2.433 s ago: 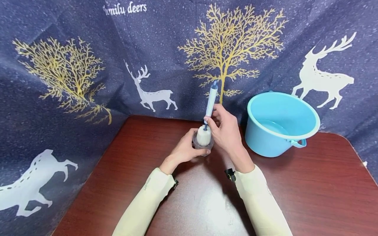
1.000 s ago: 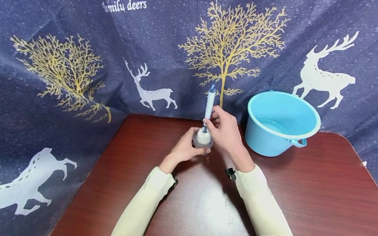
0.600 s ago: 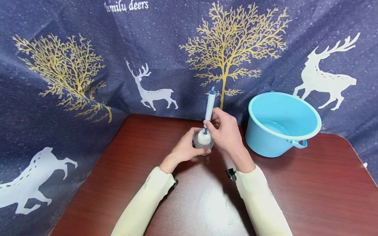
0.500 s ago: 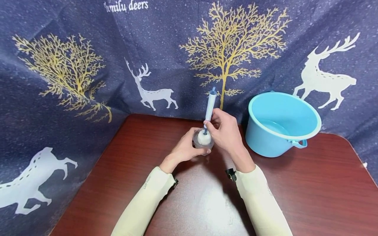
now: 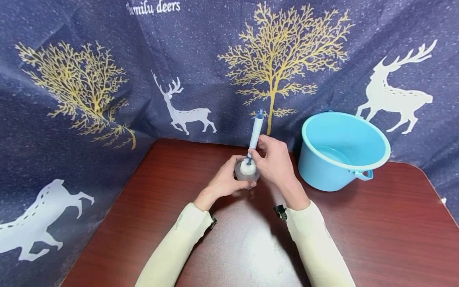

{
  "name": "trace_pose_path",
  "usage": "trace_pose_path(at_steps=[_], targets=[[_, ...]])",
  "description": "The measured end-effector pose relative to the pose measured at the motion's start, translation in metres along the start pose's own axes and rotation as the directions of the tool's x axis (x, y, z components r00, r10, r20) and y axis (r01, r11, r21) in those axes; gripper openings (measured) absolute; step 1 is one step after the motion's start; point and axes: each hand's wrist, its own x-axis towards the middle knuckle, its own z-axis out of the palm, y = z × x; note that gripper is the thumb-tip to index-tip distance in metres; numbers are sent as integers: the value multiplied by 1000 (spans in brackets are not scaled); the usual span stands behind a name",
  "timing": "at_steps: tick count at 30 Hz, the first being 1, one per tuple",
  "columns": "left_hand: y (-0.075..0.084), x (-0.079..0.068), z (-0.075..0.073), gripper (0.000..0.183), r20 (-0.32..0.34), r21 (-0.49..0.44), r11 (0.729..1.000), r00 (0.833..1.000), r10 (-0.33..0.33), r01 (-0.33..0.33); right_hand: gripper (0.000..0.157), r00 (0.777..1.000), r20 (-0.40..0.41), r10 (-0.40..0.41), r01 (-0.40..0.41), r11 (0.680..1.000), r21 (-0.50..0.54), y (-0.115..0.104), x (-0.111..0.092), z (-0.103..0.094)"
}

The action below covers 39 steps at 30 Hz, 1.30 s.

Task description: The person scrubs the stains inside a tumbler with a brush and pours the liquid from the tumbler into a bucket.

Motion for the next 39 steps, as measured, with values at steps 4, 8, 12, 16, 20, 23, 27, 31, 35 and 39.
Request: trace_pose_path(at_steps=[4, 8, 12, 16, 20, 23, 27, 31, 35, 39], targets=[[0, 0, 0, 83, -2, -1, 1000, 1000, 2, -2, 9, 1000, 5, 0, 0, 1000, -11, 1, 0, 1], [-1, 0, 0, 84, -3, -2, 1000, 1000, 3, -3, 10, 1000, 14, -4, 4, 1000, -11, 1, 0, 3], [0, 0, 0, 85, -2, -2, 1000, 1000, 4, -4, 11, 1000, 19, -5, 5, 1000, -10, 1, 0, 3], [0, 0, 0, 85, -1, 1, 1000, 1000, 3, -3, 11, 1000, 26, -4, 4, 1000, -11, 0, 0, 3], [-1, 0, 0, 86, -2, -2, 1000, 1000, 3, -3, 12, 1000, 31, -1, 2, 1000, -8, 0, 0, 3], [-1, 0, 0, 86, -5, -1, 1000, 1000, 4, -4, 12, 999, 34, 2, -1, 1000, -6, 0, 0, 3], [0, -1, 0, 86, -7, 7, 1000, 1000, 4, -4, 12, 999, 36, 3, -2, 1000, -12, 1, 0, 4], [0, 0, 0, 86, -9, 12, 1000, 1000, 5, -5, 12, 999, 37, 11, -10, 1000, -21, 1, -1, 3], [-1, 0, 0, 86, -8, 14, 1000, 1000, 7, -7, 13, 999, 38, 18, -17, 1000, -17, 0, -1, 3], [-2, 0, 0, 86, -8, 18, 1000, 1000, 5, -5, 13, 999, 40, 17, -17, 1000, -4, 1, -1, 4]])
